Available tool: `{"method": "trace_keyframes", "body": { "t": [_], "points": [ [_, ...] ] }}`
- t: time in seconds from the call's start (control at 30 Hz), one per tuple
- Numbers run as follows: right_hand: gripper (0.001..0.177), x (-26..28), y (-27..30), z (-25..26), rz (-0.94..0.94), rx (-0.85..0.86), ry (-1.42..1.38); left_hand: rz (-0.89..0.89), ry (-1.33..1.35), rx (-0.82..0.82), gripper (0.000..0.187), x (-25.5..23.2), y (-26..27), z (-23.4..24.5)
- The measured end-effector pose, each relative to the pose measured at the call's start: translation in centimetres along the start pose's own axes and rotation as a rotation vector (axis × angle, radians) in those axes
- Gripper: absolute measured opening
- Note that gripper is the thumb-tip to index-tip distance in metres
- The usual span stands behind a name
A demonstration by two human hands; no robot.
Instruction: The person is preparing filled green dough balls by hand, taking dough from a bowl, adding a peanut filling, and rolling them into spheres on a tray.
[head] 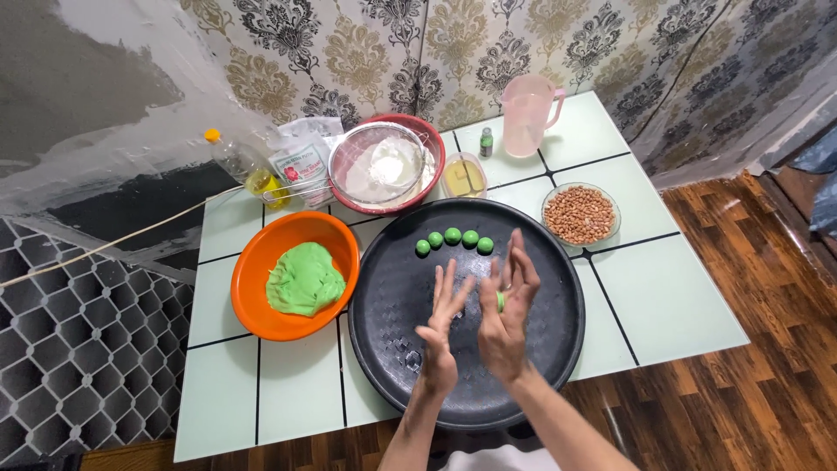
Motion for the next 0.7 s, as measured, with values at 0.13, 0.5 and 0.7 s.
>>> {"method": "trace_keyframes", "body": {
  "t": [0.13,0.5,0.7],
  "points": [
    [0.056,-0.8,-1.9,-1.5,0.093,0.393,0.352,-0.249,-0.401,-0.013,0.122,-2.6,0.4,-0.3],
    [0.030,-4.0,-1.4,-0.9,-0.338,0.198,-0.069,0.141,0.381,-0.194,0.112,1.8,-1.3,2.5],
    [0.058,-4.8,-0.6,-1.3,-0.349,0.173,-0.081,0.069,0.250,-0.143,0.111,-0.9,-1.4,-1.0]
  ]
}}
Point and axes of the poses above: each hand's wrist, its own y-axis away from the middle knuckle, its own z-axis out of the back of the hand, x = y × z, the point moved 5 cm from there along -y, towards the middle knuckle, and after that the axes turned 7 degrees about -x, right-handed, at the moved point
